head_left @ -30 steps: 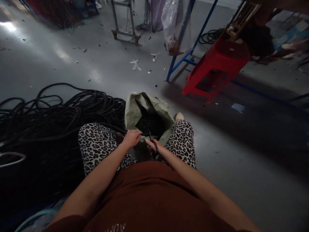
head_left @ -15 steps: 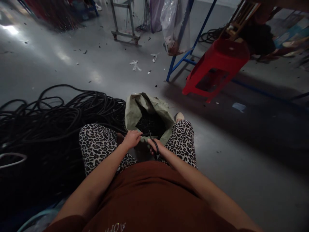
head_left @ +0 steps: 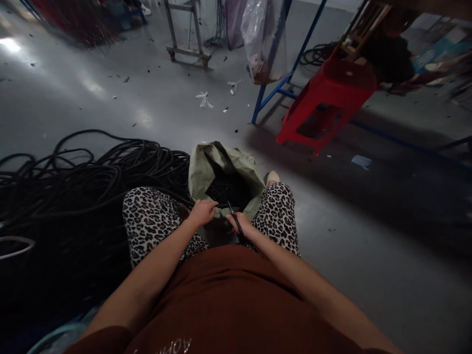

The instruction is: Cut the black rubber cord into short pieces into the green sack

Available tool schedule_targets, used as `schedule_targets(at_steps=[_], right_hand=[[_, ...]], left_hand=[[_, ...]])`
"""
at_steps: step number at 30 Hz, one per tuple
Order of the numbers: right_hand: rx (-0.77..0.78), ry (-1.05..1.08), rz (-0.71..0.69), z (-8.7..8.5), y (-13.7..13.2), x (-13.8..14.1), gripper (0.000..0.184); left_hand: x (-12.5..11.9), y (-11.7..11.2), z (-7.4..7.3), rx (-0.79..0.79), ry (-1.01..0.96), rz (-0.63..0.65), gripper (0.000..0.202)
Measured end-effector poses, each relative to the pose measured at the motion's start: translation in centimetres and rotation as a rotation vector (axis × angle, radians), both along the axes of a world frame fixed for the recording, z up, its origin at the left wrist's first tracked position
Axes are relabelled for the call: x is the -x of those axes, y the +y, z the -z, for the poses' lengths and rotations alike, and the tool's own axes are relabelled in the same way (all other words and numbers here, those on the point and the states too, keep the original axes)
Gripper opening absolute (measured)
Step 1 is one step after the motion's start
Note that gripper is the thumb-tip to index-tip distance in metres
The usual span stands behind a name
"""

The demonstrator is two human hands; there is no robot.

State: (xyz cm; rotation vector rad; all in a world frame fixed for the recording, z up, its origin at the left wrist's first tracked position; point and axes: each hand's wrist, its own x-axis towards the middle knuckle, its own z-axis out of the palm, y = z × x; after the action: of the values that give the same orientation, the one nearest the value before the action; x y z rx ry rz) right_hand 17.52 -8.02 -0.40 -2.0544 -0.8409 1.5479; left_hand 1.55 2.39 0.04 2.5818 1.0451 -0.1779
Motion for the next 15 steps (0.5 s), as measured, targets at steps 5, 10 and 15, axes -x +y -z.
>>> schedule_targets(at_steps=[5, 10, 15], right_hand=[[-0.013, 0.037, 0.035, 0.7, -0.2, -0.2, 0.023], [0.024, 0.082, 0.066, -0.7, 0.1, -0.1, 0.032], [0.063, 0.145, 0.023, -1.6, 0.3, 0.2, 0.042]], left_hand=[[0.1, 0.5, 0.3, -0.001, 0.015, -0.054, 0.035], [0.1, 0.6, 0.1, -0.007, -0.005, -0.064, 0.034], [0.0, 0.4, -0.2, -0.027, -0.006, -0.07, 0.034]])
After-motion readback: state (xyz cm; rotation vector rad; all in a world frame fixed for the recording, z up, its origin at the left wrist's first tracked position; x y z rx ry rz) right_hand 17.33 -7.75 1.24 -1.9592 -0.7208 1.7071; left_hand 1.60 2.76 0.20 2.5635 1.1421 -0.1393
